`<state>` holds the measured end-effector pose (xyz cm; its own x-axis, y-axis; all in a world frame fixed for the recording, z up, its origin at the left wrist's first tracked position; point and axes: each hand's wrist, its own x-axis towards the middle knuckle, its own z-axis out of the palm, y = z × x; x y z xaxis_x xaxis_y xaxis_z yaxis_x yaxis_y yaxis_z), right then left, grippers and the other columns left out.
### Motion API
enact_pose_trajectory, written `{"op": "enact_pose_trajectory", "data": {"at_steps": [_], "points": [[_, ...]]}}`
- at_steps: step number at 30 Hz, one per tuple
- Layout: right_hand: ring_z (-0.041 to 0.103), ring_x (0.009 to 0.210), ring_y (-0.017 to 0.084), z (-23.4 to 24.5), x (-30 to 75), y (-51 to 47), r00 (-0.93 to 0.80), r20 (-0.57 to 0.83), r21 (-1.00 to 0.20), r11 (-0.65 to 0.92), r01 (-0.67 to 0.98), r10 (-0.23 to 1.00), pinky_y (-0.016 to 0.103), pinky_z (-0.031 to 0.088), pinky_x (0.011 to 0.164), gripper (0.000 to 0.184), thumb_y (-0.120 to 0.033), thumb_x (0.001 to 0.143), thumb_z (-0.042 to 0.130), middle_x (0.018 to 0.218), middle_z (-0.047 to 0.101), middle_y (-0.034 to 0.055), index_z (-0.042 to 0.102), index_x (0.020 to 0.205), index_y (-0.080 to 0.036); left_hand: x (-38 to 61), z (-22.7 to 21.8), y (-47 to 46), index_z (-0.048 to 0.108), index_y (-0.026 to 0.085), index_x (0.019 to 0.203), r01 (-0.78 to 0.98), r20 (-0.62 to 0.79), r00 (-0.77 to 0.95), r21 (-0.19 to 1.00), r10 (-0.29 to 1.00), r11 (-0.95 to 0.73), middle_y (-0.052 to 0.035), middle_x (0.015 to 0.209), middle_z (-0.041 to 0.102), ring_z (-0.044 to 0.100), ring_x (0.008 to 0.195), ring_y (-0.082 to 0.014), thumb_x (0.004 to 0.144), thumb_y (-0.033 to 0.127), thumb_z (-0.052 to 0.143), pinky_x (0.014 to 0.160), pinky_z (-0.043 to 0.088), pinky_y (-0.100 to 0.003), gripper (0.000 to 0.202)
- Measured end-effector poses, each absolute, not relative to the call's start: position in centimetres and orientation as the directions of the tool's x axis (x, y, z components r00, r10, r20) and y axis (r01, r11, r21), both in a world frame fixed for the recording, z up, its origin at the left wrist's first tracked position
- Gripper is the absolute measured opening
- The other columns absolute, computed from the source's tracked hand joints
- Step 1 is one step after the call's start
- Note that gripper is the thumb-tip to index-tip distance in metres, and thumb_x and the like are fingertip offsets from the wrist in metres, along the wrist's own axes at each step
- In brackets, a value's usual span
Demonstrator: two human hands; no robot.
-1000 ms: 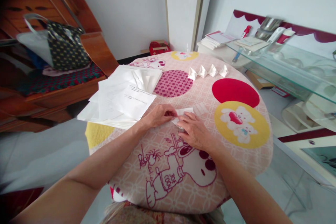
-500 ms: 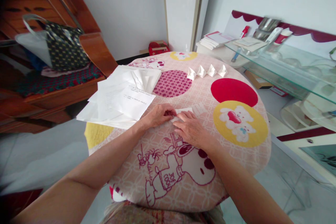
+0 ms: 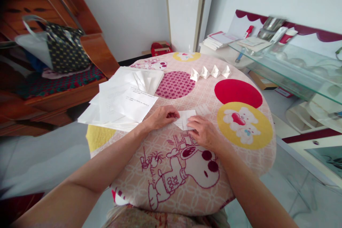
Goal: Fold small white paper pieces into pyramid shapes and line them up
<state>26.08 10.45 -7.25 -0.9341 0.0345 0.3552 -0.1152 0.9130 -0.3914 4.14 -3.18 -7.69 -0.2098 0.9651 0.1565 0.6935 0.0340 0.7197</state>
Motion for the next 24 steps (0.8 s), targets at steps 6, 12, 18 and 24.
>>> {"op": "enact_pose_trajectory", "data": {"at_steps": [6, 12, 18, 24], "points": [[0.064, 0.118, 0.029, -7.4, 25.6, 9.7, -0.929, 0.361, -0.173, 0.974, -0.148, -0.077, 0.048, 0.055, 0.103, 0.036, -0.002, 0.088, 0.046, 0.121, 0.071, 0.0172, 0.072, 0.111, -0.014, 4.2, -7.4, -3.5, 0.076, 0.017, 0.093, 0.752, 0.16, -0.084, 0.658, 0.984, -0.042, -0.0024, 0.089, 0.07, 0.062, 0.075, -0.0127, 0.079, 0.008, 0.07, 0.075, 0.052, -0.026, 0.018], [0.064, 0.116, 0.03, -8.4, 25.6, 11.1, -0.882, 0.463, -0.078, 0.987, -0.141, -0.09, 0.047, 0.056, 0.098, 0.032, -0.001, 0.088, 0.046, 0.117, 0.072, 0.017, 0.073, 0.096, -0.016, 4.2, -7.6, -3.5, 0.075, 0.017, 0.093, 0.782, 0.219, 0.03, 0.602, 0.975, -0.159, -0.0053, 0.096, 0.071, 0.064, 0.083, -0.0149, 0.086, 0.013, 0.071, 0.08, 0.052, -0.028, 0.009], [0.066, 0.095, 0.027, -8.1, 25.6, 11.1, -0.868, 0.491, -0.152, 0.973, -0.172, -0.076, 0.043, 0.056, 0.088, 0.026, -0.002, 0.088, 0.05, 0.096, 0.074, 0.0131, 0.071, 0.083, -0.017, 4.6, -8.0, -3.5, 0.076, 0.018, 0.091, 0.784, 0.319, 0.097, 0.56, 0.943, -0.27, -0.007, 0.1, 0.073, 0.068, 0.093, -0.0171, 0.095, 0.012, 0.059, 0.084, 0.053, -0.028, 0.018], [0.069, 0.088, 0.024, -7.7, 25.6, 10.8, -0.877, 0.479, -0.387, 0.905, -0.179, 0.031, 0.038, 0.056, 0.081, 0.026, -0.003, 0.088, 0.055, 0.092, 0.075, 0.0088, 0.074, 0.094, -0.02, 4.6, -8.1, -3.8, 0.078, 0.019, 0.091, 0.809, 0.317, 0.19, 0.485, 0.929, -0.331, -0.0065, 0.098, 0.075, 0.068, 0.089, -0.0154, 0.1, 0.014, 0.054, 0.083, 0.052, -0.027, 0.026]]}}
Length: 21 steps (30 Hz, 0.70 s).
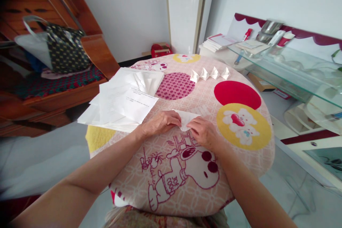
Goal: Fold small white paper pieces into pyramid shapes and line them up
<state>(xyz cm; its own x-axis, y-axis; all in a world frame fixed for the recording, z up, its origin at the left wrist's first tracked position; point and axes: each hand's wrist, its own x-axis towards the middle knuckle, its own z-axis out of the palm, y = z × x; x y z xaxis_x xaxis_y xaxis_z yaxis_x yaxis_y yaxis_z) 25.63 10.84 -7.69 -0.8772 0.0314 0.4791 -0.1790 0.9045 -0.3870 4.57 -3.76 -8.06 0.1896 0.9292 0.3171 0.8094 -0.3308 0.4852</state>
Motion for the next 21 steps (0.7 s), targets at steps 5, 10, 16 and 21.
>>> {"op": "enact_pose_trajectory", "data": {"at_steps": [5, 10, 16, 21], "points": [[0.073, 0.09, 0.023, -7.8, 25.7, 12.4, -0.89, 0.431, -0.602, 0.782, -0.162, 0.147, 0.039, 0.058, 0.082, 0.016, -0.014, 0.091, 0.063, 0.097, 0.077, 0.0078, 0.076, 0.087, -0.023, 4.4, -7.3, -4.1, 0.081, 0.022, 0.098, 0.798, 0.283, 0.258, 0.476, 0.924, -0.369, -0.0061, 0.104, 0.076, 0.069, 0.093, -0.0157, 0.102, 0.018, 0.054, 0.083, 0.051, -0.027, 0.027], [0.072, 0.089, 0.023, -7.3, 25.2, 12.4, -0.908, 0.356, -0.687, 0.721, -0.094, 0.22, 0.04, 0.057, 0.083, 0.016, -0.02, 0.093, 0.062, 0.095, 0.077, 0.0073, 0.076, 0.085, -0.024, 4.4, -6.4, -4.4, 0.08, 0.025, 0.103, 0.826, 0.213, 0.32, 0.415, 0.923, -0.382, -0.0044, 0.108, 0.076, 0.068, 0.098, -0.0166, 0.101, 0.016, 0.055, 0.085, 0.05, -0.028, 0.027], [0.066, 0.079, 0.022, -6.7, 23.8, 11.8, -0.908, 0.315, -0.632, 0.775, 0.016, 0.276, 0.035, 0.05, 0.074, 0.019, -0.019, 0.092, 0.06, 0.08, 0.072, 0.0063, 0.072, 0.078, -0.021, 4.7, -5.7, -4.5, 0.079, 0.028, 0.106, 0.867, 0.125, 0.334, 0.347, 0.934, -0.356, -0.0024, 0.115, 0.075, 0.065, 0.102, -0.0177, 0.097, 0.007, 0.054, 0.086, 0.049, -0.028, 0.033], [0.059, 0.067, 0.017, -6.0, 22.6, 11.7, -0.935, 0.218, -0.589, 0.801, 0.103, 0.28, 0.031, 0.041, 0.066, 0.021, -0.013, 0.087, 0.064, 0.07, 0.065, 0.0028, 0.069, 0.068, -0.019, 4.6, -5.5, -4.5, 0.079, 0.026, 0.105, 0.858, 0.112, 0.34, 0.37, 0.934, -0.357, -0.0024, 0.117, 0.075, 0.065, 0.103, -0.0182, 0.096, 0.006, 0.052, 0.09, 0.049, -0.03, 0.035]]}}
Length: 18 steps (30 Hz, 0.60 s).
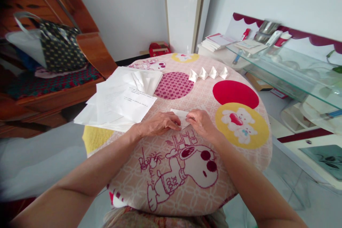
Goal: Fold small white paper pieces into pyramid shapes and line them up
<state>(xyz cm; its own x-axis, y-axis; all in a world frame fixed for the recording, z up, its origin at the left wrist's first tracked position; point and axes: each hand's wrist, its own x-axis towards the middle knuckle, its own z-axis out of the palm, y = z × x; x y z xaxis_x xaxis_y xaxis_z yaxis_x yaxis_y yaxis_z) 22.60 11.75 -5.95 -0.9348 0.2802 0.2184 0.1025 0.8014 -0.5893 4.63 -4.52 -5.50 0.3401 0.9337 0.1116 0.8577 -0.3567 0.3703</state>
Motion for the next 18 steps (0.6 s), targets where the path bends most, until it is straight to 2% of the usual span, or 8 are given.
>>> {"op": "enact_pose_trajectory", "data": {"at_steps": [4, 14, 18], "points": [[0.059, 0.069, 0.018, -6.1, 22.2, 11.7, -0.927, 0.206, -0.593, 0.794, 0.136, 0.313, 0.031, 0.041, 0.067, 0.02, -0.009, 0.085, 0.066, 0.071, 0.066, 0.0036, 0.07, 0.068, -0.018, 4.4, -5.5, -4.6, 0.079, 0.026, 0.108, 0.832, 0.132, 0.347, 0.413, 0.929, -0.37, -0.003, 0.121, 0.075, 0.066, 0.107, -0.0177, 0.096, 0.003, 0.052, 0.095, 0.049, -0.03, 0.037], [0.061, 0.077, 0.021, -7.8, 22.3, 11.4, -0.892, 0.295, -0.531, 0.835, 0.145, 0.343, 0.033, 0.045, 0.071, 0.02, -0.01, 0.086, 0.07, 0.074, 0.064, 0.0047, 0.07, 0.068, -0.019, 4.0, -5.8, -4.7, 0.08, 0.024, 0.106, 0.782, 0.178, 0.341, 0.492, 0.923, -0.384, -0.0041, 0.118, 0.077, 0.069, 0.108, -0.0183, 0.091, 0.0, 0.052, 0.097, 0.051, -0.031, 0.04], [0.061, 0.078, 0.021, -8.1, 22.3, 11.6, -0.891, 0.298, -0.519, 0.842, 0.15, 0.343, 0.033, 0.045, 0.071, 0.02, -0.012, 0.086, 0.071, 0.075, 0.064, 0.0044, 0.069, 0.068, -0.02, 4.0, -5.6, -4.8, 0.077, 0.023, 0.116, 0.763, 0.178, 0.328, 0.529, 0.928, -0.371, -0.0057, 0.114, 0.077, 0.069, 0.106, -0.0179, 0.096, 0.003, 0.048, 0.097, 0.051, -0.031, 0.04]]}}
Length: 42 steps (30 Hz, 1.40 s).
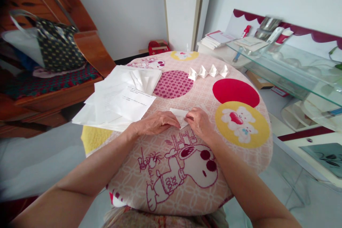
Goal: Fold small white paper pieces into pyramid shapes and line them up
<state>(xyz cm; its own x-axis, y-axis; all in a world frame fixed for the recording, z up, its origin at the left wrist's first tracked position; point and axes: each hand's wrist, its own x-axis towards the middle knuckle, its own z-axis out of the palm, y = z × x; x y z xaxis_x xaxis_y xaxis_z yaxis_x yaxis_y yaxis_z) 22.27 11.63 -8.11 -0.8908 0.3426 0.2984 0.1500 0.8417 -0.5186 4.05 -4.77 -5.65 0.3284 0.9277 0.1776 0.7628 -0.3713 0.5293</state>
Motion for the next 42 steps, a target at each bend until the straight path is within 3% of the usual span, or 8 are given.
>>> {"op": "enact_pose_trajectory", "data": {"at_steps": [3, 9, 19, 29, 35, 42], "points": [[0.061, 0.078, 0.02, -8.05, 22.25, 11.66, -0.894, 0.287, -0.522, 0.839, 0.154, 0.343, 0.033, 0.045, 0.071, 0.02, -0.011, 0.087, 0.07, 0.076, 0.065, 0.0048, 0.07, 0.069, -0.02, 4.31, -5.46, -4.83, 0.074, 0.026, 0.123, 0.794, 0.151, 0.329, 0.491, 0.932, -0.359, -0.0049, 0.114, 0.076, 0.068, 0.105, -0.0175, 0.098, 0.006, 0.048, 0.096, 0.05, -0.031, 0.041], [0.061, 0.077, 0.02, -7.83, 22.15, 11.63, -0.896, 0.28, -0.533, 0.832, 0.154, 0.345, 0.033, 0.044, 0.071, 0.02, -0.009, 0.086, 0.069, 0.074, 0.064, 0.0048, 0.07, 0.069, -0.019, 4.7, -5.53, -4.76, 0.076, 0.03, 0.119, 0.85, 0.106, 0.351, 0.382, 0.931, -0.364, -0.0024, 0.111, 0.073, 0.064, 0.102, -0.0171, 0.097, 0.007, 0.051, 0.089, 0.048, -0.028, 0.04], [0.062, 0.077, 0.021, -8.2, 21.93, 11.57, -0.865, 0.312, -0.563, 0.81, 0.166, 0.394, 0.033, 0.046, 0.072, 0.019, -0.007, 0.084, 0.067, 0.075, 0.067, 0.0054, 0.068, 0.069, -0.019, 4.66, -5.63, -4.74, 0.077, 0.031, 0.118, 0.843, 0.096, 0.344, 0.406, 0.934, -0.352, -0.0041, 0.117, 0.07, 0.065, 0.106, -0.0188, 0.094, 0.005, 0.053, 0.095, 0.047, -0.032, 0.042], [0.061, 0.074, 0.02, -8.24, 21.55, 11.55, -0.861, 0.295, -0.512, 0.829, 0.223, 0.414, 0.032, 0.045, 0.068, 0.021, -0.008, 0.083, 0.065, 0.073, 0.066, 0.0057, 0.066, 0.065, -0.02, 4.64, -5.61, -4.94, 0.077, 0.031, 0.118, 0.834, 0.119, 0.352, 0.411, 0.928, -0.369, -0.0059, 0.123, 0.068, 0.064, 0.109, -0.0201, 0.096, 0.006, 0.052, 0.099, 0.049, -0.034, 0.041], [0.061, 0.073, 0.02, -8.44, 21.37, 11.48, -0.852, 0.321, -0.511, 0.833, 0.212, 0.413, 0.033, 0.046, 0.068, 0.022, -0.006, 0.082, 0.063, 0.073, 0.067, 0.006, 0.067, 0.066, -0.02, 4.77, -5.82, -4.9, 0.079, 0.029, 0.115, 0.817, 0.169, 0.35, 0.427, 0.921, -0.388, -0.0081, 0.144, 0.062, 0.064, 0.12, -0.0235, 0.098, 0.014, 0.057, 0.105, 0.05, -0.04, 0.031], [0.061, 0.074, 0.02, -8.53, 21.34, 11.47, -0.845, 0.322, -0.517, 0.827, 0.221, 0.427, 0.033, 0.047, 0.069, 0.021, -0.008, 0.081, 0.065, 0.074, 0.067, 0.006, 0.066, 0.064, -0.02, 4.58, -5.61, -4.86, 0.078, 0.029, 0.117, 0.812, 0.166, 0.384, 0.407, 0.909, -0.417, -0.0075, 0.141, 0.067, 0.065, 0.118, -0.0253, 0.099, 0.019, 0.058, 0.103, 0.051, -0.042, 0.03]]}}
